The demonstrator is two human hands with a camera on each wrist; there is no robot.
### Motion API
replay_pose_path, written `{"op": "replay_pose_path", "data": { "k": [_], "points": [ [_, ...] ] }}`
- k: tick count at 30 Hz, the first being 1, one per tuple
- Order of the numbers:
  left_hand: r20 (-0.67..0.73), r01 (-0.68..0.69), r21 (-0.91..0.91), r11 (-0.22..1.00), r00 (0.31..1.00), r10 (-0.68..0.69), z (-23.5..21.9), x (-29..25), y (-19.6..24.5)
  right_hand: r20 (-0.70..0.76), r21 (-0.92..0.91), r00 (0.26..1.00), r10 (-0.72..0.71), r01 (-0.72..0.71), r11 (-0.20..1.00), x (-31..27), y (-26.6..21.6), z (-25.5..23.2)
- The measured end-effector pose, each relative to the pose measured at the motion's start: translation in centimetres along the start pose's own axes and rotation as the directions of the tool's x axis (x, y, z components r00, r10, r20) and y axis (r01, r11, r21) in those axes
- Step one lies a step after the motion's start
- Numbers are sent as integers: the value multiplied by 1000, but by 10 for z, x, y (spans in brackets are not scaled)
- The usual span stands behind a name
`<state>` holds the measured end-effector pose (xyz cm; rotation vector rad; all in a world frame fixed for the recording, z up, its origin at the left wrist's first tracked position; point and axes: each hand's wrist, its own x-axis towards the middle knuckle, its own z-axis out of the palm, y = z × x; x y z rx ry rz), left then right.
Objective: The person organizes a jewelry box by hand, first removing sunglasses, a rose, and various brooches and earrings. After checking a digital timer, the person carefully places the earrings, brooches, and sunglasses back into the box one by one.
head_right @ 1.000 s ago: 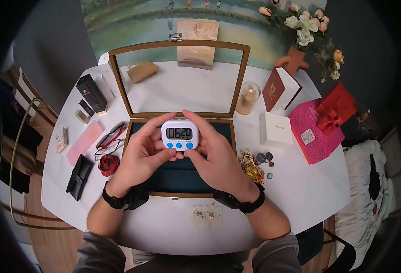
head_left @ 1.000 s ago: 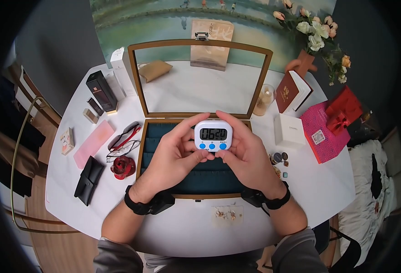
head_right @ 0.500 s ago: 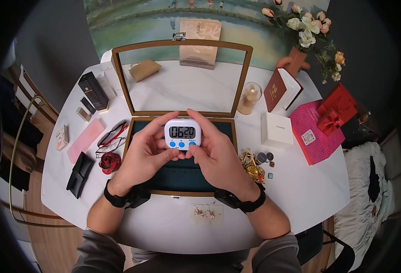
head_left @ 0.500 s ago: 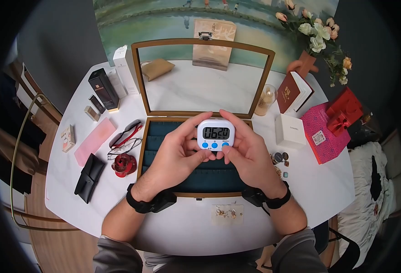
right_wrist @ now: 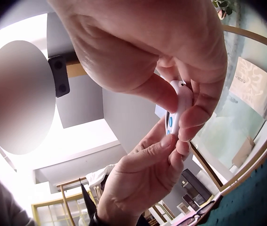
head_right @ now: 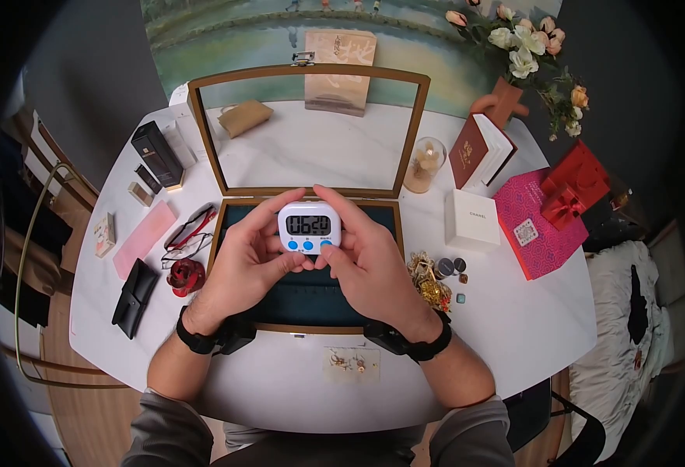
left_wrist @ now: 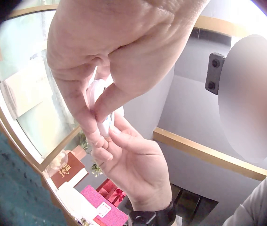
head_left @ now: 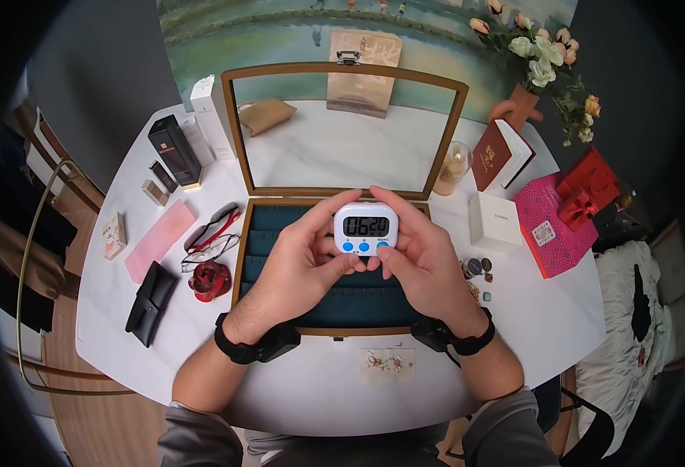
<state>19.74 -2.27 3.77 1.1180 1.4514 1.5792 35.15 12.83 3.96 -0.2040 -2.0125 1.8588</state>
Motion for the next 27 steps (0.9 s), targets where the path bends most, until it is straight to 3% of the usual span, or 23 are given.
{"op": "replay_pose_path", "data": {
  "k": [21,23,24,26,27],
  "points": [
    [13,18,43,999,1000,-18,-2,1,1,-19,16,999,35,-35,999,1,-1,6],
    [7,0,49,999,1000,0,-2,1,-4,-6,-192,998,-64,62,980,2,3,6],
    [2,-19,55,998,1000,18,-2,2,-7,-7,-193,998,-64,62,979,1,1,7],
    [12,-5,88,996,1000,4,-2,2,-10,24,-599,986,-163,145,787,-1,-6,8],
    [20,10,122,993,1000,-12,-3,2,-11,22,-628,973,-229,192,754,-1,-1,10]
  ]
}}
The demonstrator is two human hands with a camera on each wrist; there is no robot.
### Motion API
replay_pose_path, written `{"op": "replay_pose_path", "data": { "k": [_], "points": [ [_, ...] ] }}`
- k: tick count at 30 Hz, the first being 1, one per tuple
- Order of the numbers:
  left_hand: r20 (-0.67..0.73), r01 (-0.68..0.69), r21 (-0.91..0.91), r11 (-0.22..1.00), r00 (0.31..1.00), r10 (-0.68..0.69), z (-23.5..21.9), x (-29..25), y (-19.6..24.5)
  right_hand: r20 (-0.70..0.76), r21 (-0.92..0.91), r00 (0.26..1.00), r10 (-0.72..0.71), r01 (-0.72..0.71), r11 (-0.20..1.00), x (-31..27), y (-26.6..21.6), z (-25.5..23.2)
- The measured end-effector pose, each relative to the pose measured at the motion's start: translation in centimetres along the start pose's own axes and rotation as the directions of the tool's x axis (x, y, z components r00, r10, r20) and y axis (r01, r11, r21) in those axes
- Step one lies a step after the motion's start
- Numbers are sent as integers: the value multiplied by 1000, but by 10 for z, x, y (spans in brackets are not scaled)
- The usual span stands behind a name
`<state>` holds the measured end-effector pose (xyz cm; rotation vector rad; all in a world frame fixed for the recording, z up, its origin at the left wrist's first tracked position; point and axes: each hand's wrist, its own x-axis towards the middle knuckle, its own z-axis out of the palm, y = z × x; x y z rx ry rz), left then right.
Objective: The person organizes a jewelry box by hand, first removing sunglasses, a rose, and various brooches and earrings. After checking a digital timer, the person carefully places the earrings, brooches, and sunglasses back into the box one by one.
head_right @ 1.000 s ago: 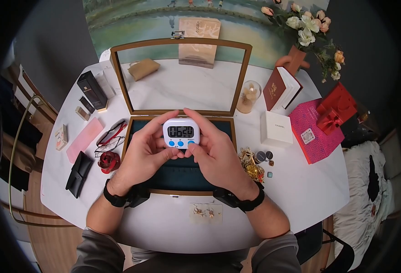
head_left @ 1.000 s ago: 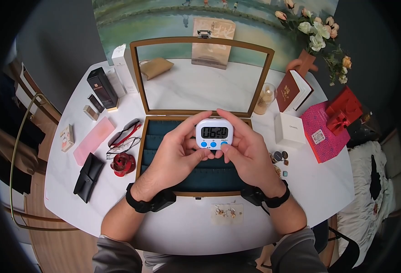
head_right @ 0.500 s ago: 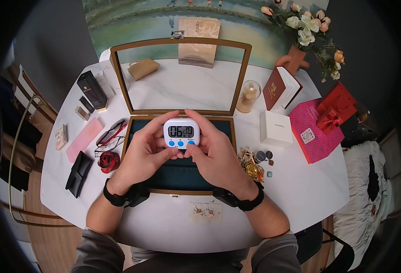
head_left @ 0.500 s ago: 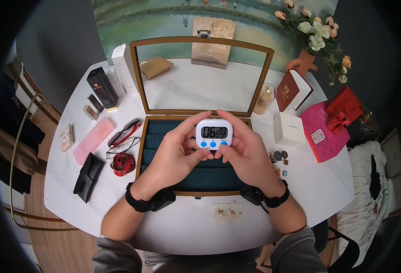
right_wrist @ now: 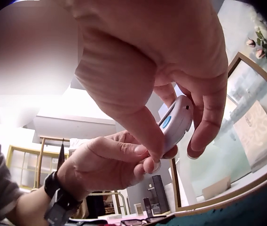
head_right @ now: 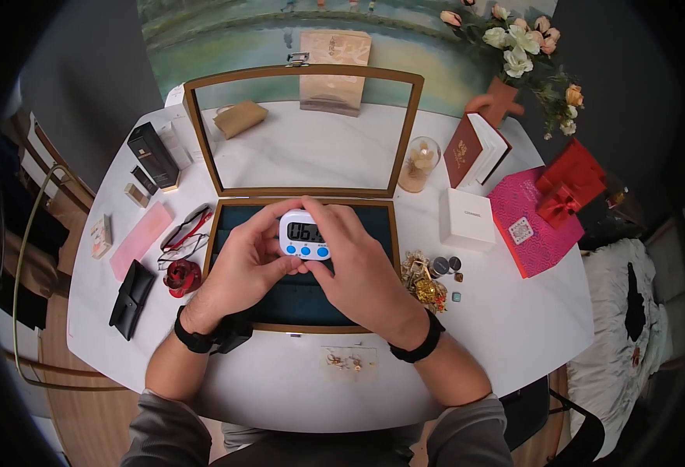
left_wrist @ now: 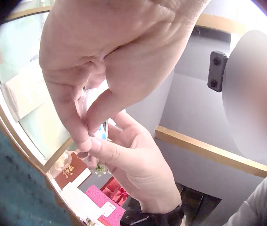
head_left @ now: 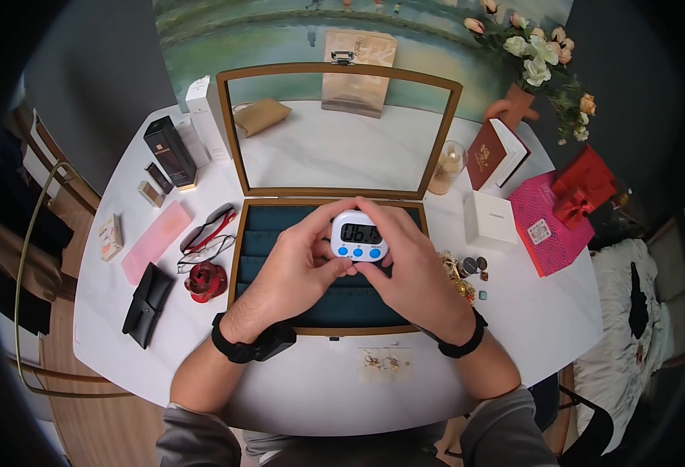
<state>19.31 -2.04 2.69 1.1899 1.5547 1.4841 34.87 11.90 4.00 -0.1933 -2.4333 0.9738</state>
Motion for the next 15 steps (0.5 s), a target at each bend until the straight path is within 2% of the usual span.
{"op": "replay_pose_path", "data": {
  "k": [1,4,5,7,8,9,11,14,15],
  "points": [
    [8,-3,-5,1000,1000,3,0,0,-1,-3,-7,1000,5,-5,1000,-1,1,1],
    [35,54,18,998,998,-54,4,0,-2,8,-258,998,-56,56,964,-5,0,-1],
    [46,45,8,999,998,-45,5,-1,-3,-12,-373,990,-143,128,919,-6,3,-1],
    [69,45,62,997,996,-49,5,-1,-3,-2,-477,987,-163,142,867,-8,0,-7],
    [85,94,124,988,991,-105,5,-2,1,-1,-486,987,-162,141,863,-9,0,-11],
    [88,90,120,989,991,-101,5,-4,5,-32,-521,990,-136,99,848,-10,2,-16],
    [54,81,307,948,993,-102,6,-9,9,-62,-555,992,-110,57,830,-13,11,-30],
    [54,41,367,929,996,-65,4,-11,10,-80,-622,995,-61,-2,783,-15,45,-58],
    [57,18,412,911,997,-46,5,-12,11,-79,-641,997,16,-63,765,-15,60,-65]
  ]
}}
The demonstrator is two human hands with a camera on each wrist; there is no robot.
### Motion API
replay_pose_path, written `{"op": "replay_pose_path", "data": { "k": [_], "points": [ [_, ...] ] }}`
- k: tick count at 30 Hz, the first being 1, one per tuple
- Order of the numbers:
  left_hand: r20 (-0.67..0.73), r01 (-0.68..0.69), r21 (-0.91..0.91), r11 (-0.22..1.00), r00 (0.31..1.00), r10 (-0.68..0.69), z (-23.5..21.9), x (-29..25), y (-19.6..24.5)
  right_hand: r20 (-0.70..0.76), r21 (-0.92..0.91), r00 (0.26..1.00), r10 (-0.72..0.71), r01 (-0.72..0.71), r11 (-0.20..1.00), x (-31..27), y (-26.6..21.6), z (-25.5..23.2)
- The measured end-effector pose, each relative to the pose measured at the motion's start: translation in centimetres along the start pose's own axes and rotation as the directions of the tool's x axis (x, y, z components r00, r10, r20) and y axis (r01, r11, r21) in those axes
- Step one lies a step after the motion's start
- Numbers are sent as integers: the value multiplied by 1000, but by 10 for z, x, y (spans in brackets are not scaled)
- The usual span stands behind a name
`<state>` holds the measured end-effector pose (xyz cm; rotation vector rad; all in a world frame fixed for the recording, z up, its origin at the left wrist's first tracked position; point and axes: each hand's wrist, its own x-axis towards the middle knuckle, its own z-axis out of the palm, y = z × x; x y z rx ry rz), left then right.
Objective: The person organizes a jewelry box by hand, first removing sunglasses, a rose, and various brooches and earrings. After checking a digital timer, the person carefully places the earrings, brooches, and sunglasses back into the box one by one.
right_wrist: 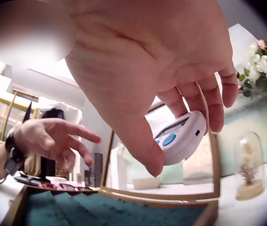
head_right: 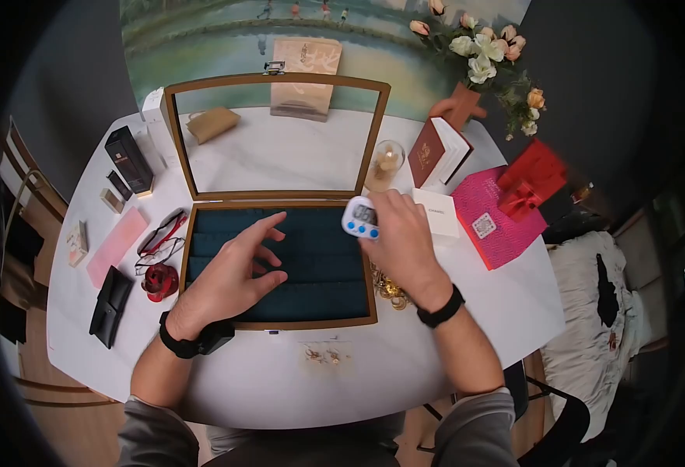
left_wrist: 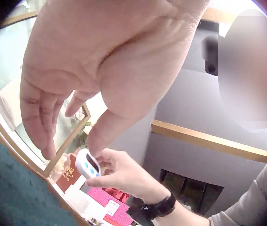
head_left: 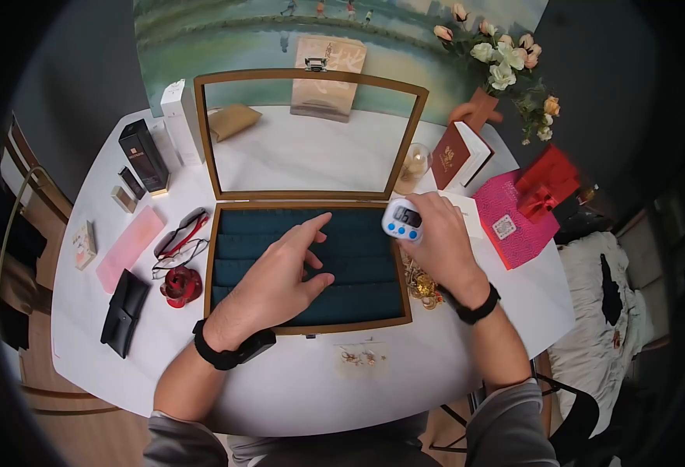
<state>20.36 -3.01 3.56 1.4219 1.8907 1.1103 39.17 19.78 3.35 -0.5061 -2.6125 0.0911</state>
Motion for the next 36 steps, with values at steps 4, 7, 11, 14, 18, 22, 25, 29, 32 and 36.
{"op": "replay_pose_path", "data": {
  "k": [4,7,11,14,18,22,25,29,32,36],
  "points": [
    [10,-37,33,999,999,36,0,-1,2,110,-1,987,116,-117,993,3,44,12],
    [-7,-62,8,998,998,62,1,-1,-1,227,205,958,174,-221,953,7,41,2],
    [-72,-153,-72,986,986,148,14,6,-11,352,585,936,17,-234,776,5,17,-7],
    [-146,-214,-129,968,970,195,23,8,-9,454,845,879,-144,-374,381,6,-7,-8],
    [-268,-298,-286,911,937,222,35,8,-6,491,870,821,-291,-479,118,6,-28,2],
    [-322,-307,-190,933,917,236,33,7,-8,462,885,823,-330,-455,102,8,-28,14],
    [-296,-292,-88,952,920,255,27,7,-6,481,875,804,-350,-467,131,5,-23,24],
    [-299,-269,2,963,919,257,24,4,-2,389,892,859,-333,-442,-96,-3,-27,43],
    [-358,-314,87,945,876,324,20,9,-12,355,866,886,-299,-432,-251,-2,-37,50],
    [-409,-320,188,929,834,370,10,12,-12,378,868,906,-191,-418,-269,8,-56,42]
  ]
}}
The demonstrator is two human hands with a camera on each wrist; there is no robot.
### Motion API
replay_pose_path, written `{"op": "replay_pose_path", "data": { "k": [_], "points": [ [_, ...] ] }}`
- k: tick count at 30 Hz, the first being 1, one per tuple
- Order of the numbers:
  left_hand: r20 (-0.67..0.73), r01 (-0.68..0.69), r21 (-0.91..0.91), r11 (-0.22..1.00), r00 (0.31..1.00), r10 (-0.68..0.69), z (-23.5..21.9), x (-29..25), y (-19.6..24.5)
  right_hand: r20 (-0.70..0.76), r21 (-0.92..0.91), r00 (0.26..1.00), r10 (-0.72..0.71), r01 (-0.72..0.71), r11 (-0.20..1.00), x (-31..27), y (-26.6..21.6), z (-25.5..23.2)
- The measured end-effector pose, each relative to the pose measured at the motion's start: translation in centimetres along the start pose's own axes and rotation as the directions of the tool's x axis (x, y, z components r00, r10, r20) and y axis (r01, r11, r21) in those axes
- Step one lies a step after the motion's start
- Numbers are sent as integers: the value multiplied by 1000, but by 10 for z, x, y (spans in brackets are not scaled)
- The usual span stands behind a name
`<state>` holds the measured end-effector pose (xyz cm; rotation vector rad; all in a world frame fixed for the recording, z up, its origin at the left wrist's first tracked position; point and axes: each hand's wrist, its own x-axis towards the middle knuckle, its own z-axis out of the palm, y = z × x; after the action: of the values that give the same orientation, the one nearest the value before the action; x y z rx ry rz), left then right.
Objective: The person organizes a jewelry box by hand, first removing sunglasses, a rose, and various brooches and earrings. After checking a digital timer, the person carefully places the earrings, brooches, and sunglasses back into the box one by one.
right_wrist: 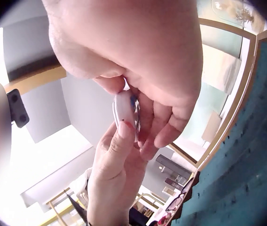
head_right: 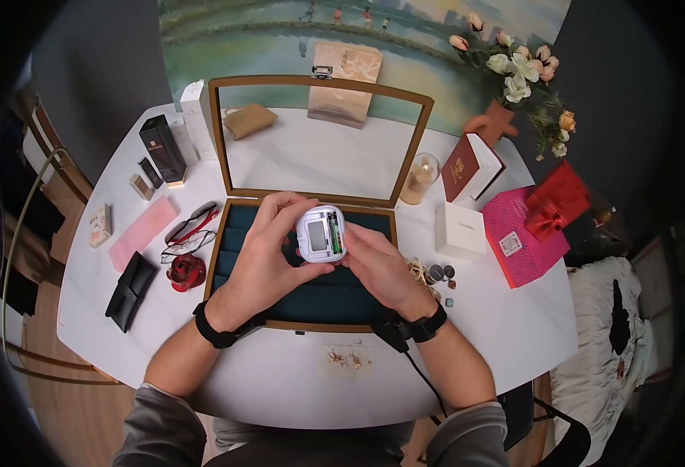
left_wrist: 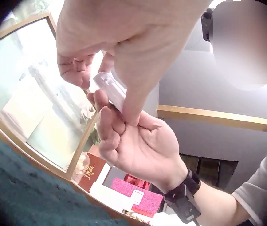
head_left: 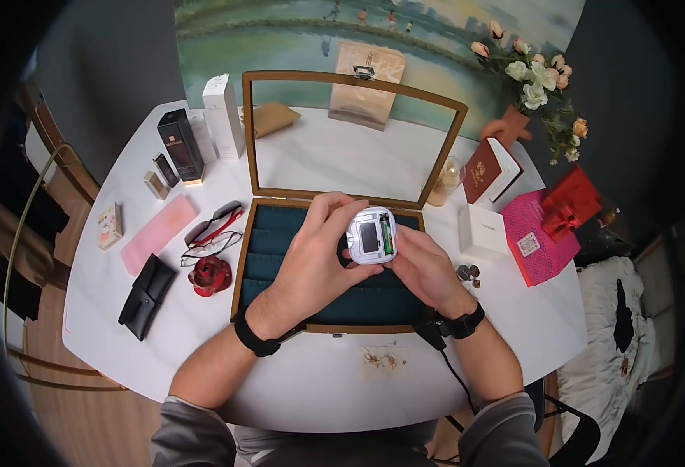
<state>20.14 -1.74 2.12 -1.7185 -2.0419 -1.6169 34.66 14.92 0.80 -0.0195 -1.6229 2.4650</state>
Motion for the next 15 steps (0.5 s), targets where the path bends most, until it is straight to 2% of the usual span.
{"op": "replay_pose_path", "data": {
  "k": [1,3,4,6,7,8,10,12,14,15],
  "points": [
    [-11,-15,6,1000,1000,15,-1,1,-1,5,3,1000,-3,3,1000,1,1,0],
    [-16,-38,4,999,999,38,-2,3,-3,-107,-195,994,-33,12,981,0,5,-1],
    [-20,-58,-5,998,998,58,-2,3,-4,-103,-191,994,-37,16,981,1,3,1],
    [-27,-78,16,997,997,79,-2,4,-5,-130,-602,984,-123,21,799,-2,-10,12],
    [-35,-97,31,995,995,98,-3,4,-6,-188,-647,961,-204,35,762,-3,-11,25],
    [-32,-98,36,995,995,99,-3,5,-6,-187,-643,960,-207,39,765,-5,-11,32],
    [-45,-138,14,990,989,138,-2,5,-7,-183,-795,906,-382,93,600,-7,-11,38],
    [-29,-123,29,992,992,124,-4,5,-5,-181,-813,891,-417,102,573,-8,-8,38],
    [-13,-107,39,993,994,108,-4,4,-3,-108,-954,810,-577,79,290,-10,-11,41],
    [6,-102,37,994,995,102,-3,5,-2,-99,-962,791,-604,79,262,-11,-10,37]
  ]
}}
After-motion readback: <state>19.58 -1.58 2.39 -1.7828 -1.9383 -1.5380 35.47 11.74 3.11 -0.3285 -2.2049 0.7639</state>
